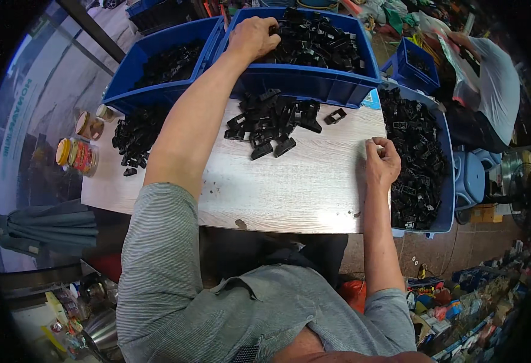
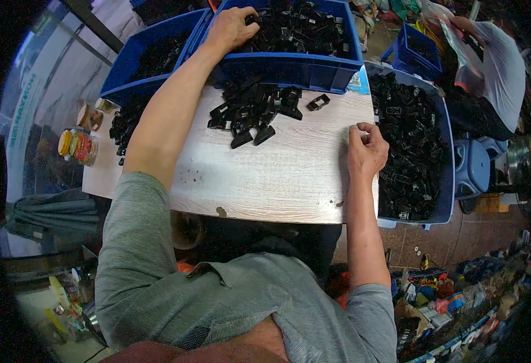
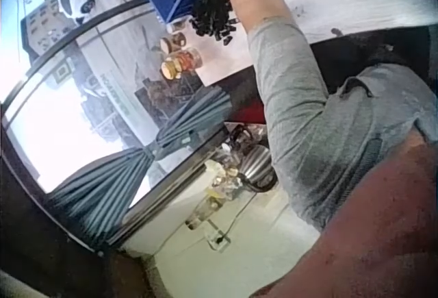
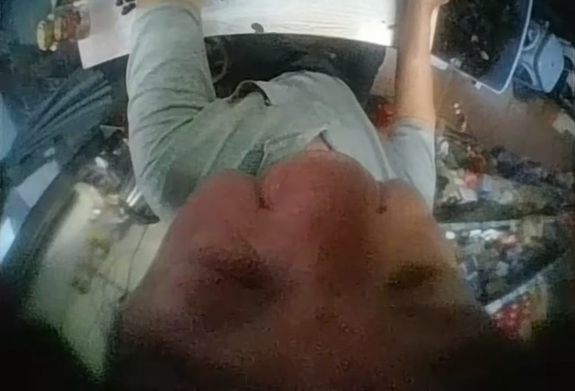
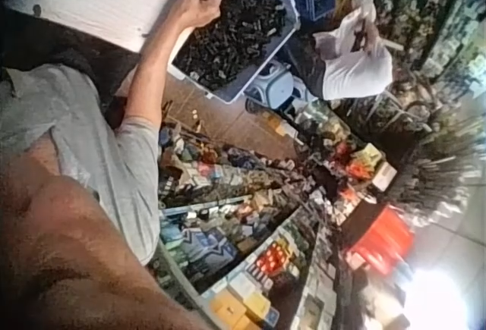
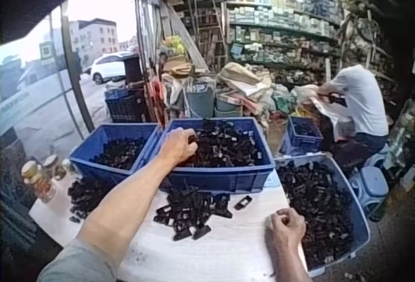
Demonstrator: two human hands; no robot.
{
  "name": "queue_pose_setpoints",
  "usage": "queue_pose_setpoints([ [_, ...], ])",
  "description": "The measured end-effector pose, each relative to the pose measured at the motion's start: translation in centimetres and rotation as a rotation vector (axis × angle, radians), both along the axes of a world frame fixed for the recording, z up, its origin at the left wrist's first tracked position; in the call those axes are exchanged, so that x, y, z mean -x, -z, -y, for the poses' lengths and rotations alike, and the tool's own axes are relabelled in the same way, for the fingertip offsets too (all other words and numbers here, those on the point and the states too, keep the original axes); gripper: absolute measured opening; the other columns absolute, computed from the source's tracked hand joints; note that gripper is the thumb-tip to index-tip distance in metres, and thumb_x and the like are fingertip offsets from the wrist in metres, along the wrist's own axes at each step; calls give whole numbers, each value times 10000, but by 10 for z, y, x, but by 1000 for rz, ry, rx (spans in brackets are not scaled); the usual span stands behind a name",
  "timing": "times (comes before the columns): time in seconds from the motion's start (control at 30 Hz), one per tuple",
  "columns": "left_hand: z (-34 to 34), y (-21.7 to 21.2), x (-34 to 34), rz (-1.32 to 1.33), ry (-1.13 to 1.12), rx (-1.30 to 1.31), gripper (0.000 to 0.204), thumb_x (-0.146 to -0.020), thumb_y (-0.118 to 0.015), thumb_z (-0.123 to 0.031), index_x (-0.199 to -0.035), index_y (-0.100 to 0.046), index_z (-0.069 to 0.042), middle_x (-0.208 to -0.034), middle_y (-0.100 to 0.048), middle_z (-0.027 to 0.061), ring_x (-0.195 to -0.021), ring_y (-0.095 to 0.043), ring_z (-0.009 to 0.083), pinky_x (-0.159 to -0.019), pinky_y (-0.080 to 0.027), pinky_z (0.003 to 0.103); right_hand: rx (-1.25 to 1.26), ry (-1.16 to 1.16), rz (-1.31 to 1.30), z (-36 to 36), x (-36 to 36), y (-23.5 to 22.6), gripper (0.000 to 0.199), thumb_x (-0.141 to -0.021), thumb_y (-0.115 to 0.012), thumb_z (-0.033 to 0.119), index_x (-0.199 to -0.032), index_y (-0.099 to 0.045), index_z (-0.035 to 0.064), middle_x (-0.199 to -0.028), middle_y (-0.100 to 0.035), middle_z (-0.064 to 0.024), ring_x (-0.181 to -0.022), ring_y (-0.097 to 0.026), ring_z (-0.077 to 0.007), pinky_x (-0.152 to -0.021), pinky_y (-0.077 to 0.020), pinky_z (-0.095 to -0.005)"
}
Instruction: Sorting and inspecting small black plastic components at a workstation.
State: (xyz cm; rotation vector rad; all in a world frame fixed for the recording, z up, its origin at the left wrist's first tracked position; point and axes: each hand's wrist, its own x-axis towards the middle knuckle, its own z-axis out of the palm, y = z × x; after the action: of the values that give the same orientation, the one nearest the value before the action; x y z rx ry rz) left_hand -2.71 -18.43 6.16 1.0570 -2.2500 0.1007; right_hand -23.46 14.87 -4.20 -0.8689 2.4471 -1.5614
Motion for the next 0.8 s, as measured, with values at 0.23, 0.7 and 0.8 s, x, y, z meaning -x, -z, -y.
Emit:
queue_pose_setpoints([
  [0.23,-22,-19,-5,-346,115,223,279,-803,-720,-281,-1036,-766,-134,-953,-734,174,-908,-716,358,-816,-578,438,-3,-15,14,1,-2,-1,230,-817,-797,285,-979,-763,126,-687,-620,38,-624,-523,-59,-613,-431,-252],
  [0.7,-178,54,-34,-281,273,140,290,-729,-766,-102,-1019,-749,-106,-1129,-696,131,-1007,-679,312,-814,-579,394,-44,5,-37,2,2,1,234,-829,-815,301,-989,-765,137,-716,-625,38,-643,-537,-68,-617,-444,-255],
  [0.8,-183,62,-30,-209,172,235,250,-730,-744,-163,-980,-745,-159,-1176,-654,128,-1123,-578,327,-820,-564,394,-74,18,23,2,6,2,252,-808,-798,338,-976,-776,152,-742,-683,-20,-678,-609,-126,-671,-503,-310],
])
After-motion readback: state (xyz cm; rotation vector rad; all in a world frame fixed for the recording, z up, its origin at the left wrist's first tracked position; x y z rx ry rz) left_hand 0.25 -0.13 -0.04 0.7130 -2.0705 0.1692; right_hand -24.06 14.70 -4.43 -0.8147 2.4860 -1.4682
